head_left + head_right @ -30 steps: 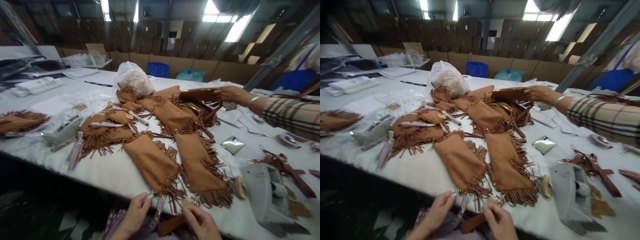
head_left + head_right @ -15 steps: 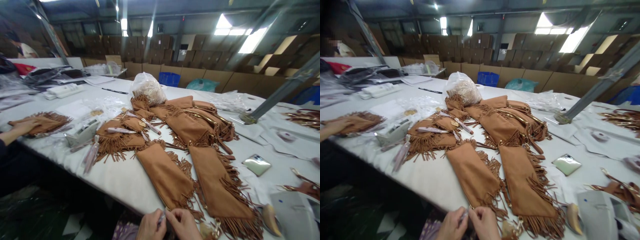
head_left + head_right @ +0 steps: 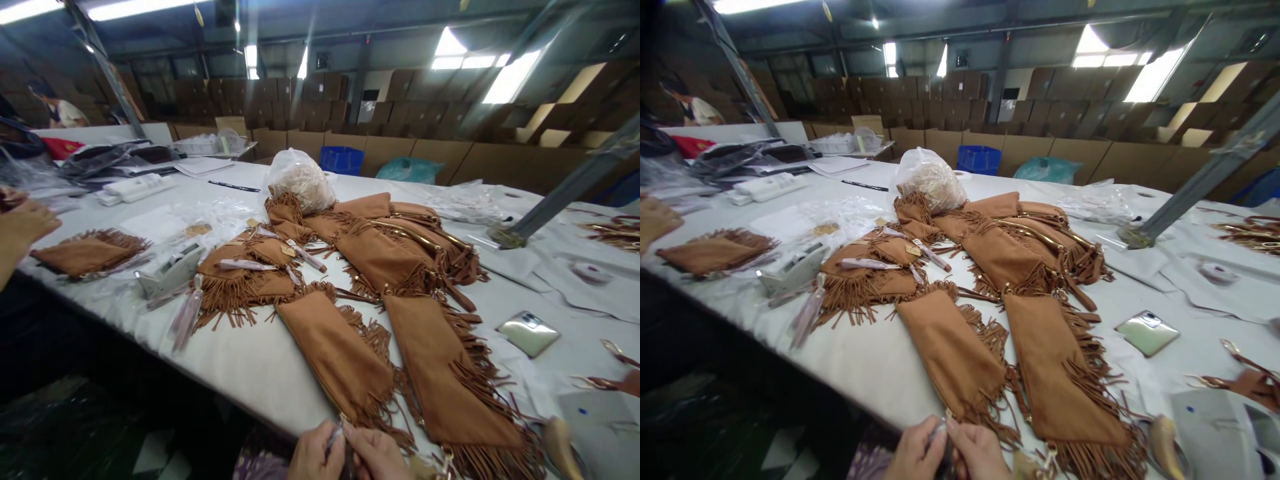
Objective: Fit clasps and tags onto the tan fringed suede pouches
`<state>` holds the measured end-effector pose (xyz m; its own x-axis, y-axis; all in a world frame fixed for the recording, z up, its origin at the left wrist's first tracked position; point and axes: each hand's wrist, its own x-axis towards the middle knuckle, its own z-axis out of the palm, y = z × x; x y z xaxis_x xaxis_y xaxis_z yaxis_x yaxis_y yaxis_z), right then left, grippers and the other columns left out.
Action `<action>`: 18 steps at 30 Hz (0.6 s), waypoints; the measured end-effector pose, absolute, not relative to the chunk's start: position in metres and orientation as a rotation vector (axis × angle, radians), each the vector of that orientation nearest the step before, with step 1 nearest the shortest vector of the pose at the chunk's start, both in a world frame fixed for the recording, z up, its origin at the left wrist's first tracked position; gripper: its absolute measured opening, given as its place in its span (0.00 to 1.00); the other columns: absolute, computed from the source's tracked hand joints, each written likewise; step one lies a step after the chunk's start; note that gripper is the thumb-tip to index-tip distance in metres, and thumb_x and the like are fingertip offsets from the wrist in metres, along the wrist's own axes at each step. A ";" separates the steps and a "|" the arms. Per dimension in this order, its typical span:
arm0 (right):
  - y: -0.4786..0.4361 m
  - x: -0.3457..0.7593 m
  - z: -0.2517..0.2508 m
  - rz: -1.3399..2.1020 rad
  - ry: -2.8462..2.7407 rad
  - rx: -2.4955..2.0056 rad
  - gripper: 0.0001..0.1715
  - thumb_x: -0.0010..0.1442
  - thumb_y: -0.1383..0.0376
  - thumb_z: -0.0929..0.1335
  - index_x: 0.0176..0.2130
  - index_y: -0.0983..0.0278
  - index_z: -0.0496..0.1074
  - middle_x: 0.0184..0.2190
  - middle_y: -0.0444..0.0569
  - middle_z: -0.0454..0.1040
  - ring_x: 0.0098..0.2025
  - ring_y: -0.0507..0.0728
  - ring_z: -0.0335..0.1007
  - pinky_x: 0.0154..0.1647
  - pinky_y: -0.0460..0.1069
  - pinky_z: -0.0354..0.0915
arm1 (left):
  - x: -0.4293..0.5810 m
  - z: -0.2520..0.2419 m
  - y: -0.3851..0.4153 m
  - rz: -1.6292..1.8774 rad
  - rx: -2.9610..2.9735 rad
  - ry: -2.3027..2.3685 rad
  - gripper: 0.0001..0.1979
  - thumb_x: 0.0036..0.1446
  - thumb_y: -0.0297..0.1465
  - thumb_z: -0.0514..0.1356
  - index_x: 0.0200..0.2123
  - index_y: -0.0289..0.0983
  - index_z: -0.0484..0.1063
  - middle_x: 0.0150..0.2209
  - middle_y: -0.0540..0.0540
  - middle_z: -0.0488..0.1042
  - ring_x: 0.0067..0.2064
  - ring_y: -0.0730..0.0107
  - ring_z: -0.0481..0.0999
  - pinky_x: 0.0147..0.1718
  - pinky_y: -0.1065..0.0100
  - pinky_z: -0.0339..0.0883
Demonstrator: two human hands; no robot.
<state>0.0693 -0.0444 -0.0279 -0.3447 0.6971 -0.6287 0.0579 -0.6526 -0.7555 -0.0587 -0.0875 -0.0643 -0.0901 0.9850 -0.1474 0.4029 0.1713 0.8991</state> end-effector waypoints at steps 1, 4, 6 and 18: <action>-0.046 0.067 -0.026 2.042 -0.886 -1.450 0.36 0.34 0.36 0.70 0.16 0.62 0.58 0.07 0.33 0.50 0.10 0.43 0.39 0.11 0.42 0.37 | -0.060 -0.057 -0.088 0.916 1.315 1.590 0.18 0.58 0.45 0.52 0.27 0.39 0.70 0.25 0.46 0.71 0.29 0.65 0.68 0.31 0.69 0.60; -0.054 0.059 -0.025 1.960 -0.741 -1.441 0.33 0.33 0.40 0.73 0.17 0.63 0.59 0.09 0.33 0.51 0.11 0.42 0.39 0.12 0.41 0.37 | -0.062 -0.039 -0.091 0.962 1.207 1.448 0.21 0.59 0.48 0.50 0.28 0.37 0.68 0.26 0.48 0.69 0.30 0.68 0.66 0.31 0.71 0.59; -0.058 0.056 -0.027 1.908 -0.727 -1.464 0.32 0.34 0.41 0.74 0.17 0.63 0.60 0.09 0.33 0.52 0.11 0.42 0.40 0.12 0.41 0.37 | -0.063 -0.035 -0.092 0.969 1.122 1.354 0.22 0.59 0.49 0.49 0.27 0.36 0.67 0.24 0.50 0.66 0.28 0.71 0.63 0.28 0.71 0.58; -0.066 0.062 -0.043 1.849 -0.795 -1.490 0.31 0.38 0.42 0.72 0.18 0.64 0.62 0.09 0.35 0.56 0.10 0.42 0.42 0.12 0.42 0.38 | -0.055 -0.057 -0.082 0.777 0.505 1.285 0.26 0.46 0.56 0.54 0.25 0.36 0.64 0.14 0.52 0.65 0.11 0.80 0.55 0.10 0.77 0.42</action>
<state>0.0619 -0.0656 -0.0427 -0.1649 0.7801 -0.6035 -0.0985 -0.6219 -0.7769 -0.0548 -0.0822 -0.0571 0.0896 0.7525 -0.6524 -0.2280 0.6532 0.7221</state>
